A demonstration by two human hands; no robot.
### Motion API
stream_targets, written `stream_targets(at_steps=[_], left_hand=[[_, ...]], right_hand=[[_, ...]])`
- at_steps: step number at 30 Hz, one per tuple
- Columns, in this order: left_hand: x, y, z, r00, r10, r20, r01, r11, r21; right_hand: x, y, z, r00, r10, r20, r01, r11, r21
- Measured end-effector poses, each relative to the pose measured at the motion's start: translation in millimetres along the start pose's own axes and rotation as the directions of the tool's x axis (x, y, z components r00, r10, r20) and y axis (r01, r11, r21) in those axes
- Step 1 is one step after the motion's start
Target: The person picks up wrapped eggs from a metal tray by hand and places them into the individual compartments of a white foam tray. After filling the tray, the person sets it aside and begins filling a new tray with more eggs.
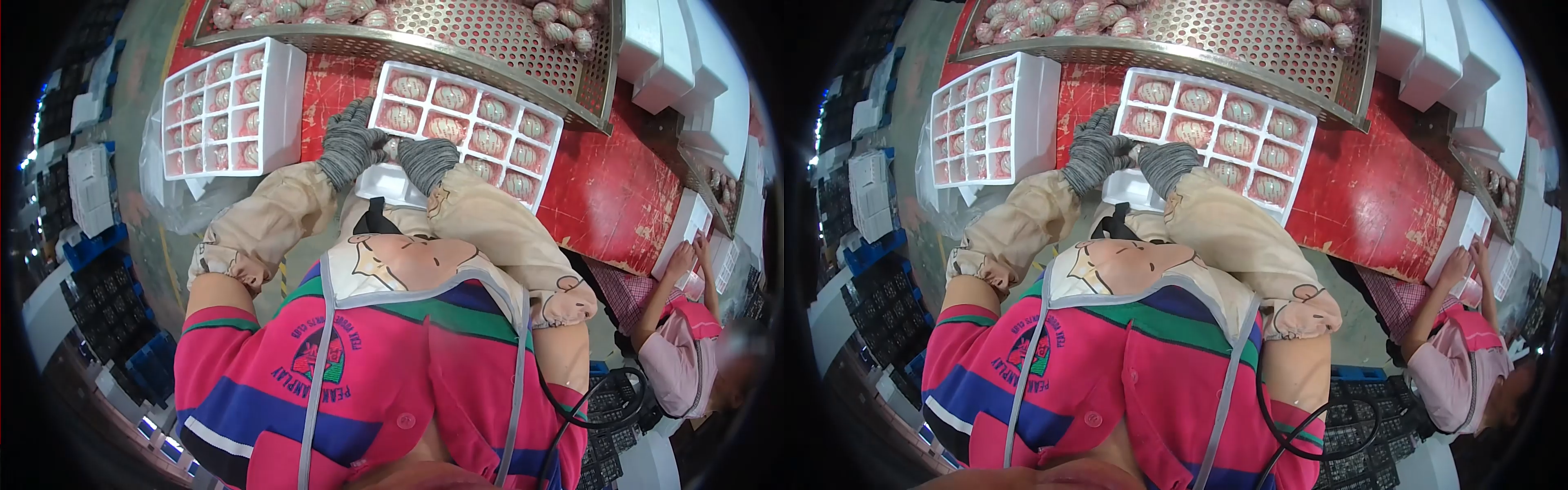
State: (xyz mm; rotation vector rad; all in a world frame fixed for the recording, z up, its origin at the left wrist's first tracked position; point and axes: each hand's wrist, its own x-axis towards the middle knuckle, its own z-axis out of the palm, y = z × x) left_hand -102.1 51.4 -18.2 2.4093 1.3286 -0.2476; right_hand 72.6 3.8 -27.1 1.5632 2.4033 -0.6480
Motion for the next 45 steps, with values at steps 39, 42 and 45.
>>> stream_targets(at_steps=[39, 42, 45], left_hand=[[244.6, -13.8, -94.4, 0.968, -0.135, 0.21, 0.074, 0.959, 0.275], [243.5, -11.7, -89.8, 0.96, -0.161, 0.231, 0.085, 0.948, 0.308], [245.2, -12.1, -87.4, 0.953, -0.181, 0.242, 0.093, 0.937, 0.336]], right_hand=[[-249.8, 45.8, 84.9, 0.222, 0.961, -0.163, -0.068, 0.182, 0.981], [-259.3, 44.5, 95.7, 0.203, 0.967, -0.157, -0.069, 0.173, 0.982], [-262.4, 41.5, 98.0, 0.187, 0.981, -0.054, -0.119, 0.077, 0.99]])
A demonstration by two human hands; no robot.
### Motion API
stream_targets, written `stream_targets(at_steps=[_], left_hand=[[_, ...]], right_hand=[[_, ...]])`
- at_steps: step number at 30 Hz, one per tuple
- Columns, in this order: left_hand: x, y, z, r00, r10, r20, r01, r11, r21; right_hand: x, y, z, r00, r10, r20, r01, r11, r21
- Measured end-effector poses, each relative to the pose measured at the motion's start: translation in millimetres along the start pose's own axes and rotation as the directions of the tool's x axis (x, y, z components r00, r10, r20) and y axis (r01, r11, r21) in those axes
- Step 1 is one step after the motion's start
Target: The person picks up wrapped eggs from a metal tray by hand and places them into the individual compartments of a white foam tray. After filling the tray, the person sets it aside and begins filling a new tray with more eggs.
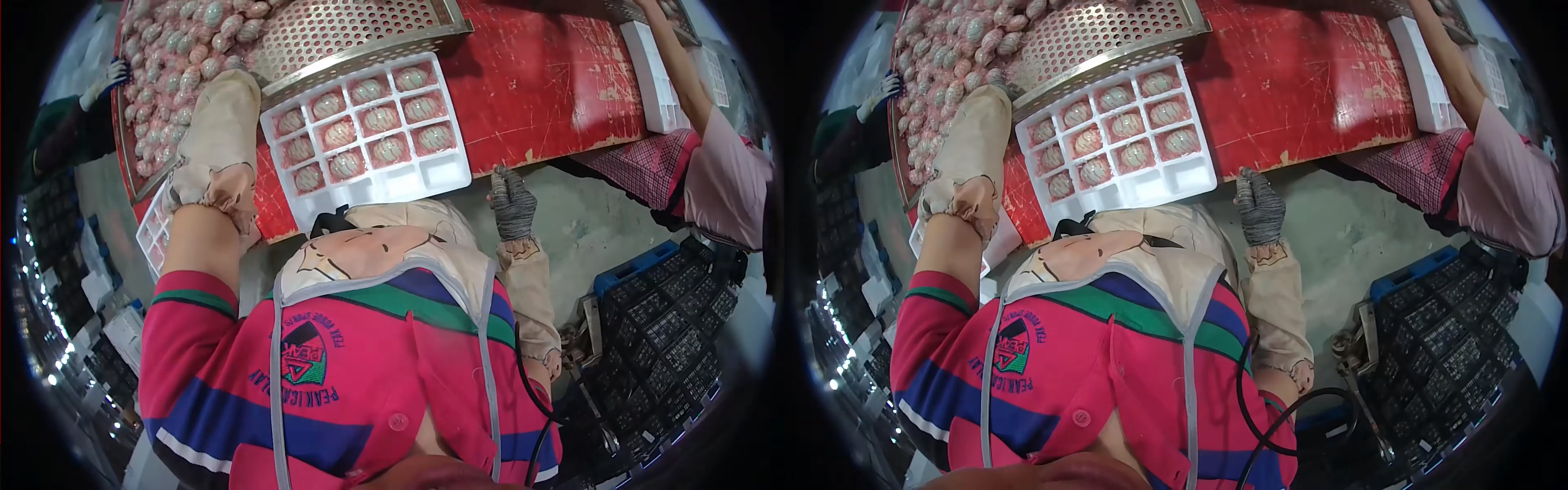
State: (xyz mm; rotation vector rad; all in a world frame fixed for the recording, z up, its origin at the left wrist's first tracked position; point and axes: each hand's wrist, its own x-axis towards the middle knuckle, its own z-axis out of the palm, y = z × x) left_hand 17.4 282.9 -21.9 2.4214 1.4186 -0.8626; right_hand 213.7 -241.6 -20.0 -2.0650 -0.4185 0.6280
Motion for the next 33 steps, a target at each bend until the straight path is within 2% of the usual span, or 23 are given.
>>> stream_targets(at_steps=[2, 6, 8, 10, 11, 12, 13, 14, 15, 17, 19, 20, 21, 23, 25, 26, 27, 28, 29, 30, 31, 32, 33], left_hand=[[1.6, 1.2, 0.6, 1.0, -0.013, 0.002, 0.013, 1.0, 0.006], [8.8, 1.0, -1.6, 0.998, -0.049, -0.031, 0.049, 0.999, 0.004], [13.8, -1.9, -5.4, 0.993, -0.082, -0.081, 0.078, 0.996, -0.05], [24.0, -19.4, -8.3, 0.979, -0.149, -0.138, 0.124, 0.976, -0.177], [22.6, -35.9, -11.2, 0.962, -0.2, -0.186, 0.123, 0.924, -0.362], [29.6, -58.5, -13.2, 0.942, -0.219, -0.255, -0.004, 0.752, -0.659], [18.5, -59.2, -16.3, 0.899, -0.258, -0.354, -0.155, 0.569, -0.808], [7.2, -59.8, -19.5, 0.844, -0.294, -0.448, -0.335, 0.363, -0.87], [-30.7, -36.1, -33.8, 0.747, -0.343, -0.57, -0.516, 0.243, -0.822], [-100.5, 13.6, -51.2, 0.732, -0.001, -0.681, -0.68, 0.044, -0.732], [-161.0, 91.2, -36.8, 0.694, 0.186, -0.696, -0.701, -0.044, -0.711], [-134.0, 101.2, 4.5, 0.492, 0.506, -0.708, -0.784, -0.096, -0.614], [-176.8, 136.0, 14.6, 0.518, 0.556, -0.65, -0.853, 0.395, -0.342], [-201.9, 191.3, 60.1, 0.421, 0.652, -0.631, -0.883, 0.455, -0.119], [-232.7, 222.9, 65.5, 0.615, 0.711, -0.342, -0.785, 0.591, -0.183], [-232.9, 227.0, 78.6, 0.61, 0.717, -0.337, -0.79, 0.584, -0.186], [-230.1, 231.4, 100.1, 0.541, 0.722, -0.431, -0.832, 0.536, -0.146], [-231.1, 234.8, 106.2, 0.464, 0.717, -0.521, -0.867, 0.488, -0.1], [-228.5, 231.1, 108.9, 0.46, 0.72, -0.519, -0.869, 0.484, -0.1], [-226.3, 219.5, 102.8, 0.456, 0.663, -0.594, -0.878, 0.443, -0.181], [-222.2, 207.4, 98.4, 0.456, 0.596, -0.661, -0.884, 0.393, -0.255], [-215.7, 197.3, 99.4, 0.432, 0.669, -0.605, -0.887, 0.436, -0.151], [-216.2, 197.4, 102.1, 0.431, 0.668, -0.607, -0.887, 0.439, -0.147]], right_hand=[[2.4, 4.0, 4.0, 0.999, -0.05, -0.006, 0.05, 0.997, 0.061], [3.7, -1.8, 11.0, 1.0, -0.024, 0.017, 0.024, 0.999, 0.023], [5.0, 0.1, 9.6, 0.995, -0.05, 0.092, 0.054, 0.998, -0.031], [8.3, -3.9, 9.4, 0.995, -0.056, 0.088, 0.055, 0.998, 0.007], [9.2, -5.9, 9.7, 0.996, -0.054, 0.073, 0.051, 0.998, 0.046], [10.6, -7.6, 8.8, 0.996, -0.058, 0.072, 0.055, 0.998, 0.045], [11.9, -8.8, 7.0, 0.994, -0.06, 0.086, 0.056, 0.997, 0.046], [14.0, -10.4, 5.9, 0.993, -0.065, 0.102, 0.06, 0.997, 0.048], [16.8, -12.1, 5.5, 0.992, -0.071, 0.104, 0.066, 0.997, 0.047], [19.4, -13.7, 5.5, 0.994, -0.027, 0.109, 0.024, 0.999, 0.029], [24.9, -12.2, 7.2, 0.993, -0.044, 0.111, 0.034, 0.996, 0.086], [27.2, -12.4, 6.7, 0.993, -0.058, 0.107, 0.042, 0.988, 0.148], [27.9, -15.9, 6.5, 0.991, -0.068, 0.112, 0.051, 0.988, 0.145], [26.4, -26.0, 7.7, 0.988, -0.127, 0.089, 0.116, 0.986, 0.121], [23.3, -28.6, 6.2, 0.98, -0.171, 0.105, 0.163, 0.983, 0.088], [21.1, -28.9, 4.2, 0.968, -0.211, 0.134, 0.205, 0.977, 0.056], [19.8, -29.8, 2.4, 0.97, -0.205, 0.128, 0.2, 0.978, 0.054], [19.5, -32.3, 0.3, 0.927, -0.338, 0.165, 0.351, 0.935, -0.056], [18.4, -36.6, -1.2, 0.862, -0.458, 0.219, 0.494, 0.855, -0.158], [15.0, -52.0, -3.8, 0.851, -0.436, 0.295, 0.51, 0.821, -0.257], [16.3, -54.9, -4.4, 0.85, -0.437, 0.293, 0.51, 0.821, -0.255], [19.7, -57.2, -3.8, 0.809, -0.432, 0.398, 0.564, 0.761, -0.321], [23.6, -58.6, -2.7, 0.762, -0.412, 0.499, 0.619, 0.69, -0.375]])
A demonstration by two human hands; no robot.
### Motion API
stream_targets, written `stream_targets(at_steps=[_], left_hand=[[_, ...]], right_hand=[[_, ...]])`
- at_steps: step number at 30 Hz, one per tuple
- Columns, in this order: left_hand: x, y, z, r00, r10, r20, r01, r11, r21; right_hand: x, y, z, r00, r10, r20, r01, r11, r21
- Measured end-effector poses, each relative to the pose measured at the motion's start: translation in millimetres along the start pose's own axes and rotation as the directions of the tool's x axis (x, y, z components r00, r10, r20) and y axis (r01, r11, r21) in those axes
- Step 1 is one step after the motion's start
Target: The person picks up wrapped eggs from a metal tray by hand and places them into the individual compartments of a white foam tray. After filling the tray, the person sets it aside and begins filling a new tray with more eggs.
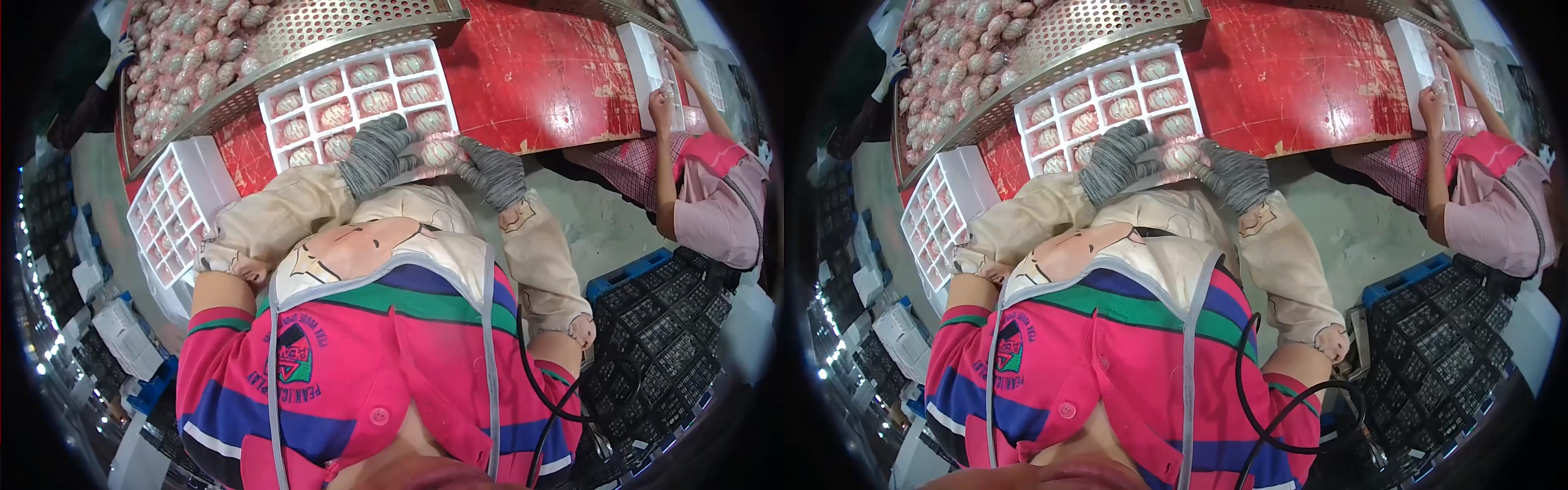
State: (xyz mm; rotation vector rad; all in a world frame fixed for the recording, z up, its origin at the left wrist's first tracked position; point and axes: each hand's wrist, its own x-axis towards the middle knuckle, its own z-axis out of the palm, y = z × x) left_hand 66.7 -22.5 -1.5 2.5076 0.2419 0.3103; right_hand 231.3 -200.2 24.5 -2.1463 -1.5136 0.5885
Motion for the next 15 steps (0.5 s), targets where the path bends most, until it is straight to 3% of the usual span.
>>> stream_targets(at_steps=[1, 3, 4, 6, 7, 9, 11, 15], left_hand=[[-2.9, 2.2, 3.2, 0.999, 0.019, 0.034, -0.02, 1.0, 0.006], [-3.0, 8.6, 10.4, 0.991, -0.003, 0.13, -0.012, 0.994, 0.113], [-1.7, 8.3, 14.6, 0.992, -0.004, 0.126, -0.01, 0.994, 0.113], [1.1, 8.8, 21.0, 0.968, -0.07, 0.24, 0.001, 0.962, 0.274], [5.8, 7.8, 20.5, 0.944, -0.049, 0.326, -0.047, 0.959, 0.281], [13.8, 6.2, 22.2, 0.92, -0.03, 0.391, -0.095, 0.95, 0.297], [18.4, 8.7, 28.1, 0.854, -0.029, 0.52, -0.2, 0.904, 0.378], [37.2, 22.2, 13.9, 0.83, -0.031, 0.557, -0.149, 0.95, 0.275]], right_hand=[[2.5, 4.9, 4.3, 1.0, -0.005, 0.001, 0.005, 1.0, -0.001], [8.8, 11.2, 13.6, 0.98, 0.006, 0.2, 0.043, 0.97, -0.24], [12.4, 10.7, 11.6, 0.98, 0.003, 0.201, 0.047, 0.969, -0.243], [18.3, 4.3, 4.6, 0.926, 0.088, 0.367, 0.039, 0.944, -0.326], [24.0, 1.1, -0.2, 0.924, 0.088, 0.372, 0.044, 0.942, -0.332], [37.9, -2.0, -5.4, 0.843, 0.105, 0.527, 0.14, 0.904, -0.404], [42.7, 0.3, -4.7, 0.834, 0.093, 0.544, 0.158, 0.905, -0.396], [51.2, 0.6, 2.6, 0.788, 0.146, 0.598, 0.183, 0.872, -0.454]])
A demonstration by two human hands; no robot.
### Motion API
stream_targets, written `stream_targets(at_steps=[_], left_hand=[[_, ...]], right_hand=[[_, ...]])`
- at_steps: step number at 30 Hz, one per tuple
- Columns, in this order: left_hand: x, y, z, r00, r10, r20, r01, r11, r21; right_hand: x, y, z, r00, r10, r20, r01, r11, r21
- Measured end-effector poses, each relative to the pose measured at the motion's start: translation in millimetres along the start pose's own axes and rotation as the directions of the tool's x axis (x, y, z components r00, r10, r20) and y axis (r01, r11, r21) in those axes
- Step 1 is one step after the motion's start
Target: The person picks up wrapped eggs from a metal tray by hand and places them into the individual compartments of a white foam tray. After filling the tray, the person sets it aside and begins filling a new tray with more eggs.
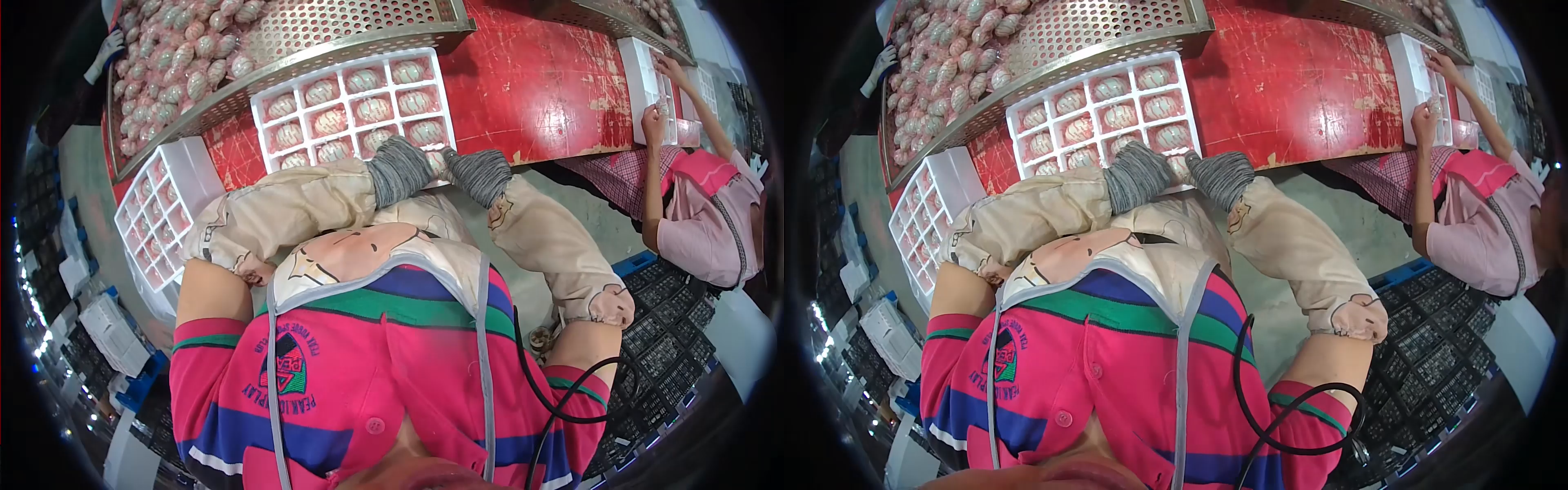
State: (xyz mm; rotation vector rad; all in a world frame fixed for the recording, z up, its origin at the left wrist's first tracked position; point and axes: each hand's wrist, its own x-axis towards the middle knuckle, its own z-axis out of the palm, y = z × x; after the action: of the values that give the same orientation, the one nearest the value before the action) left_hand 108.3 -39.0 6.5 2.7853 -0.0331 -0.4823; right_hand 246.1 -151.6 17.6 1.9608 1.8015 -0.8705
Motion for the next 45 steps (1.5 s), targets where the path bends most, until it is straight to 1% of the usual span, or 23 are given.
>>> stream_targets(at_steps=[3, 7, 9, 10, 11, 12, 13, 15, 16, 17, 18, 20, 26, 29, 30, 33, 34, 38, 39, 41, 42, 43, 45], left_hand=[[27.4, -8.1, 42.0, 0.978, -0.143, 0.151, 0.153, 0.987, -0.056], [22.6, -1.8, 24.0, 0.984, -0.098, 0.149, 0.108, 0.992, -0.063], [12.9, -6.2, -15.2, 0.922, -0.25, 0.295, 0.316, 0.927, -0.202], [-4.0, -17.8, -27.9, 0.989, -0.071, 0.131, 0.102, 0.964, -0.247], [-5.2, -38.3, -10.3, 0.975, -0.136, -0.177, 0.093, 0.968, -0.232], [-11.5, -67.8, -19.4, 0.927, -0.159, -0.339, 0.129, 0.986, -0.11], [-21.9, -104.6, -32.2, 0.739, -0.185, -0.647, 0.196, 0.979, -0.055], [-51.9, -193.8, -56.5, 0.623, -0.378, -0.685, 0.196, 0.923, -0.33], [-69.0, -241.2, -56.8, 0.602, -0.353, -0.716, 0.444, 0.894, -0.068], [-79.7, -267.4, -64.8, 0.636, -0.653, -0.412, 0.652, 0.74, -0.166], [-90.4, -294.1, -72.6, 0.554, -0.832, -0.031, 0.83, 0.555, -0.064], [-98.7, -334.0, -47.6, 0.507, -0.862, -0.023, 0.862, 0.506, 0.019], [-85.1, -368.0, -16.5, 0.535, -0.834, -0.137, 0.842, 0.54, -0.002], [-96.0, -365.9, -30.2, 0.636, -0.764, -0.111, 0.749, 0.646, -0.148], [-100.2, -366.6, -33.1, 0.615, -0.788, 0.001, 0.767, 0.598, -0.232], [-112.2, -372.6, -14.0, 0.661, -0.748, 0.06, 0.694, 0.579, -0.427], [-109.8, -365.4, -13.6, 0.626, -0.779, 0.044, 0.711, 0.546, -0.443], [-87.2, -366.0, -15.4, 0.625, -0.78, 0.034, 0.766, 0.604, -0.22], [-86.2, -374.4, -7.8, 0.653, -0.754, -0.073, 0.709, 0.643, -0.289], [-88.8, -396.7, 16.3, 0.656, -0.699, -0.284, 0.575, 0.707, -0.412], [-99.3, -391.6, 6.1, 0.674, -0.681, -0.287, 0.209, 0.548, -0.81], [-110.4, -369.3, -16.9, 0.671, -0.687, -0.28, 0.213, 0.539, -0.815], [-121.7, -290.3, -64.9, 0.536, -0.791, -0.296, 0.017, 0.36, -0.933]], right_hand=[[12.8, 4.8, 26.8, 0.981, -0.096, -0.169, 0.075, 0.989, -0.124], [20.4, -2.1, 23.5, 0.994, -0.087, -0.069, 0.083, 0.995, -0.057], [22.2, 0.7, 21.4, 0.997, -0.044, -0.063, 0.044, 0.999, 0.005], [24.3, 1.4, 21.7, 0.995, -0.056, -0.077, 0.056, 0.998, -0.002], [26.9, 3.1, 25.8, 0.997, -0.042, -0.063, 0.038, 0.997, -0.069], [27.5, 2.0, 30.0, 0.999, -0.023, -0.043, 0.017, 0.991, -0.132], [27.3, 0.3, 31.9, 0.999, -0.023, -0.038, 0.018, 0.992, -0.129], [25.6, 1.9, 32.7, 0.993, -0.051, -0.102, 0.043, 0.996, -0.082], [25.7, -1.1, 30.3, 0.995, -0.017, -0.096, 0.008, 0.995, -0.097], [26.0, -2.1, 28.1, 0.995, -0.006, -0.096, -0.004, 0.995, -0.104], [25.2, -2.1, 27.9, 0.994, -0.012, -0.112, 0.003, 0.997, -0.081], [23.3, -2.3, 28.1, 0.993, 0.004, -0.116, -0.011, 0.998, -0.061], [10.9, -7.3, 31.1, 0.984, 0.113, -0.138, -0.105, 0.992, 0.063], [11.4, -6.5, 37.7, 0.978, 0.169, -0.125, -0.148, 0.975, 0.164], [7.8, -7.2, 40.3, 0.967, 0.163, -0.198, -0.124, 0.973, 0.193], [7.3, -5.1, 39.3, 0.947, 0.167, -0.273, -0.102, 0.966, 0.238], [7.4, -3.2, 44.5, 0.934, 0.148, -0.325, -0.068, 0.967, 0.245], [5.2, -2.2, 50.9, 0.885, 0.159, -0.438, -0.03, 0.957, 0.287], [3.9, -1.5, 56.2, 0.884, 0.167, -0.436, -0.037, 0.956, 0.291], [0.6, 1.5, 69.2, 0.717, 0.196, -0.669, 0.155, 0.891, 0.428], [-1.6, 1.0, 72.1, 0.723, 0.191, -0.664, 0.155, 0.892, 0.425], [-4.8, -1.9, 75.6, 0.682, 0.296, -0.668, 0.163, 0.829, 0.534], [-10.8, -9.8, 78.5, 0.649, 0.399, -0.648, 0.178, 0.748, 0.639]])
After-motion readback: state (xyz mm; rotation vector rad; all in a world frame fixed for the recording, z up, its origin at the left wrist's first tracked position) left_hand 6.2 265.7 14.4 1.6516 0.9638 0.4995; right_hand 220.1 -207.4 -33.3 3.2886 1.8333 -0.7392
